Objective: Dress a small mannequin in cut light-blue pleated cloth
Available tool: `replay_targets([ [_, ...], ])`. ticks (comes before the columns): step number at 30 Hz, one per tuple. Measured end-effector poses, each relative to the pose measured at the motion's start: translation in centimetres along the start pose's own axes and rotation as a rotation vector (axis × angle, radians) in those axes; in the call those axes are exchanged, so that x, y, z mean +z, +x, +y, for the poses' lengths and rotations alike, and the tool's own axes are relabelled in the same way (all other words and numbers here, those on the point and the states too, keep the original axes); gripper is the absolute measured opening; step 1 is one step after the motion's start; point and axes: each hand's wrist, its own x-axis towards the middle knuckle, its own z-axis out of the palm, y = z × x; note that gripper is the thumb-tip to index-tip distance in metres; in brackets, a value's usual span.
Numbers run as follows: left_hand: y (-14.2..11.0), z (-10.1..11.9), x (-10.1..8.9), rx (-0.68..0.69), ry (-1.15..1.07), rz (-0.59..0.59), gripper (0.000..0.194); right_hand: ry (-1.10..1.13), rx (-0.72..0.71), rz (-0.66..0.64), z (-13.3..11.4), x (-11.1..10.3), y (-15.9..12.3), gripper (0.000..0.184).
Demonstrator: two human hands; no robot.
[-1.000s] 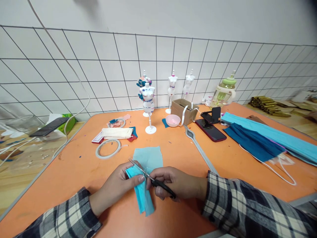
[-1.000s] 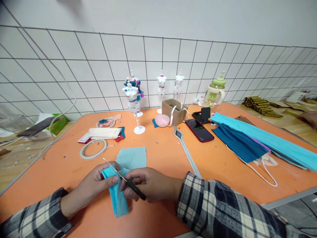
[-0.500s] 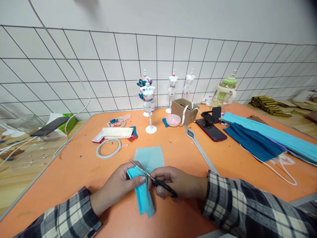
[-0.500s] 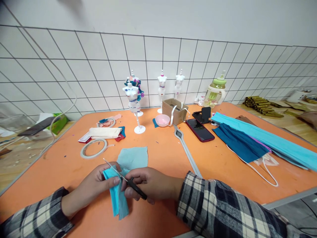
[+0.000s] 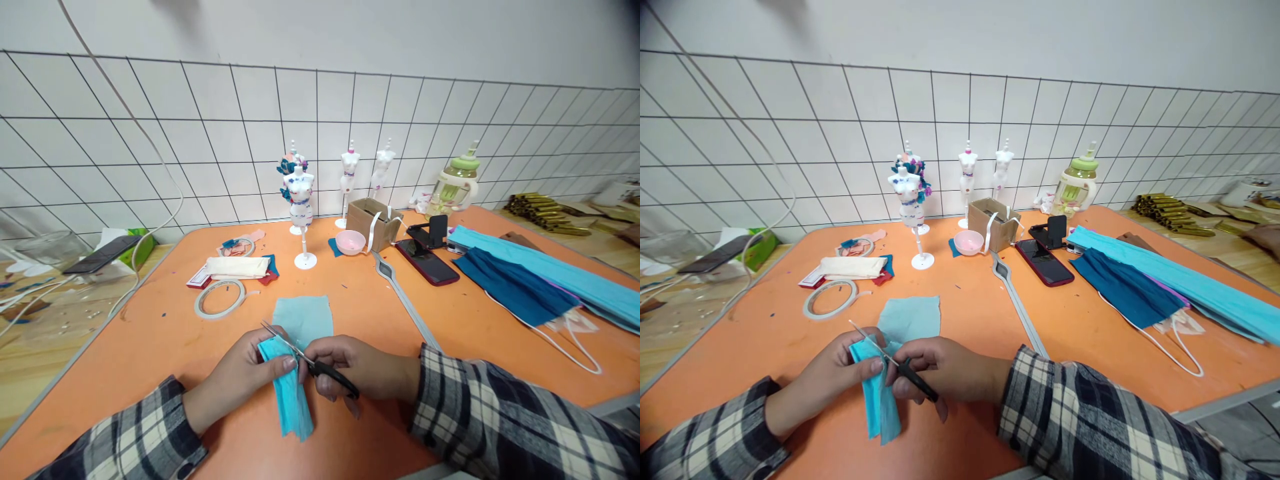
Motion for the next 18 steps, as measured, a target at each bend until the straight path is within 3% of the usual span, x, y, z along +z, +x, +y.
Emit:
replay_targets([
  [18, -0.08, -0.06, -0.02, -0.003, 0.085, -0.026, 0.038, -0.023, 0.016, 0.003, -0.35, -0.06, -0.24, 0.034],
])
